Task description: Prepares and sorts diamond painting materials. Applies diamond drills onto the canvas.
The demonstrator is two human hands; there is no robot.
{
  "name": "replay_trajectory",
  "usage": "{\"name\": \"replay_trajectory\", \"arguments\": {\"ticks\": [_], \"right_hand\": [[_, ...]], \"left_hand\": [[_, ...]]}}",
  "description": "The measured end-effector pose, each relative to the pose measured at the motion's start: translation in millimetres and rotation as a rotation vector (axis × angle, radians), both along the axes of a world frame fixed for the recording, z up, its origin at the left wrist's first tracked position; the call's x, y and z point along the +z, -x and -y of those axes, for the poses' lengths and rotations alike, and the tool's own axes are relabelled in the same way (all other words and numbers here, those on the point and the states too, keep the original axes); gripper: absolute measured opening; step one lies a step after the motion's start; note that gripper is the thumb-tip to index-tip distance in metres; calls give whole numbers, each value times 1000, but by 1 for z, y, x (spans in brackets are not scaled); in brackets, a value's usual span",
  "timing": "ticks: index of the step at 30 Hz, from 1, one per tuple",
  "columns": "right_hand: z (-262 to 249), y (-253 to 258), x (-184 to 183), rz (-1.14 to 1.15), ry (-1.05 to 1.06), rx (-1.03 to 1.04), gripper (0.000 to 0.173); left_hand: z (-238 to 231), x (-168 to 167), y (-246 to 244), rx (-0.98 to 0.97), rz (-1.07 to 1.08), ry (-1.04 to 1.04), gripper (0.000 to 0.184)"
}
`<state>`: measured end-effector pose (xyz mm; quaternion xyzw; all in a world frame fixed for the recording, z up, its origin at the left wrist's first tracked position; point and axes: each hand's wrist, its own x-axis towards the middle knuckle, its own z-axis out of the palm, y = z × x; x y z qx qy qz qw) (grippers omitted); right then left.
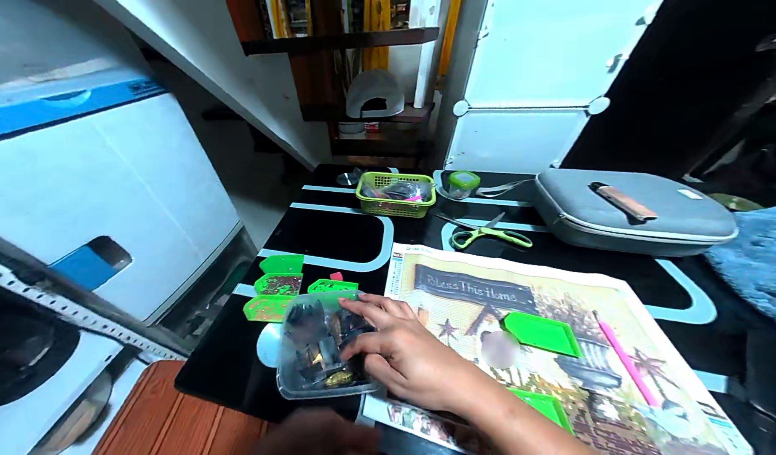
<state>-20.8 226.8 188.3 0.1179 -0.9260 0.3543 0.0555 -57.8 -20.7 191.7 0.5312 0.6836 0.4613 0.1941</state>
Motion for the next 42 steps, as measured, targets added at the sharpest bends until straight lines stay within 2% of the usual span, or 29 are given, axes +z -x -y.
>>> {"name": "replay_trajectory", "arguments": {"ticks": [3, 6, 10, 15, 17, 20, 24, 27, 29, 34, 39, 42], "right_hand": [[2, 11, 2, 70, -71, -21, 40], [0, 17, 5, 121, -99, -13, 35], [-3, 20, 7, 142, -85, 29, 33], [-3, 23, 8, 187, -87, 25, 31], [-1, 25, 6, 178, -86, -1, 32], [-1, 25, 4, 128, -38, 25, 36], [0, 23, 3, 127, -48, 14, 45], [3, 24, 2, 77, -31, -52, 29], [6, 25, 0, 26, -18, -76, 21], [8, 28, -1, 22, -45, 0, 26], [0, 26, 7, 9, 172, -109, 28], [-8, 22, 12, -9, 250, -158, 25]], "left_hand": [[8, -11, 41, 302, -219, -66, 39], [6, -41, 67, 465, -343, -97, 32], [4, -59, 78, 428, -358, -85, 37], [9, -72, 91, 268, -338, -168, 77], [8, -80, 93, 263, -332, -255, 83], [5, -80, 89, 396, -303, -316, 71], [1, -69, 80, 571, -346, -268, 32], [-5, -67, 78, 620, -430, -248, 19], [-6, -68, 77, 618, -437, -248, 16], [-8, -67, 75, 605, -398, -245, 16], [-8, -58, 73, 616, -258, -260, 27], [-15, -48, 71, 614, -159, -358, 34]]}}
